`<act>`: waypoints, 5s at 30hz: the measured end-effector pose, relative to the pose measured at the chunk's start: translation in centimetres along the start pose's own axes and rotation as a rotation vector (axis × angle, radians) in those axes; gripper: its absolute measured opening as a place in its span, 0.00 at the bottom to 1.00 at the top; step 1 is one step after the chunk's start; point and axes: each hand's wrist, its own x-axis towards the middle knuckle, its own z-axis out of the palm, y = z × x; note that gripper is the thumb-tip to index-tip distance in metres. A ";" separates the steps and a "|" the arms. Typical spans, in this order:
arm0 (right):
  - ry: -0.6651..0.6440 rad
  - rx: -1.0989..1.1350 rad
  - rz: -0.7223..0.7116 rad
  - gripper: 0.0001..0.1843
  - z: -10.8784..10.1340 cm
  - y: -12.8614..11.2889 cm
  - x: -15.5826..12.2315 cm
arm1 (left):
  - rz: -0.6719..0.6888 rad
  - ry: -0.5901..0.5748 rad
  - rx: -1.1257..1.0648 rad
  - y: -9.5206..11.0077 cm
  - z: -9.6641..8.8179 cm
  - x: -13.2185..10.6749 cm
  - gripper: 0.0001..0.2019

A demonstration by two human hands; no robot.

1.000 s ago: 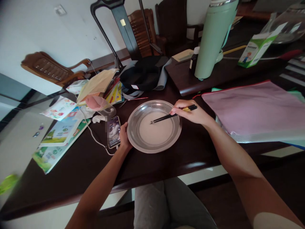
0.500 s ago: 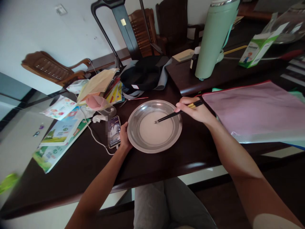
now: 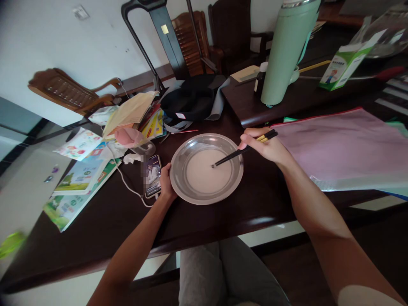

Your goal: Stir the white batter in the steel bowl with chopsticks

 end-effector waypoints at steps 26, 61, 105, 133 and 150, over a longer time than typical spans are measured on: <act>-0.021 0.044 -0.005 0.21 0.1 -0.3 0.0 | 0.006 0.011 -0.015 -0.1 0.0 0.2 0.11; -0.226 0.305 -0.039 0.23 1.4 -0.1 0.0 | 0.011 0.007 -0.004 -0.3 -0.1 0.4 0.12; -0.254 0.212 0.065 0.26 0.4 -0.5 -0.1 | 0.011 0.005 -0.014 -0.4 -0.3 0.6 0.11; -0.302 0.254 0.065 0.21 1.3 -0.4 -0.1 | -0.002 -0.022 -0.020 -0.2 -0.1 0.2 0.11; -0.249 0.235 0.056 0.18 2.0 -0.5 0.1 | -0.011 0.000 -0.022 -0.1 0.0 0.1 0.10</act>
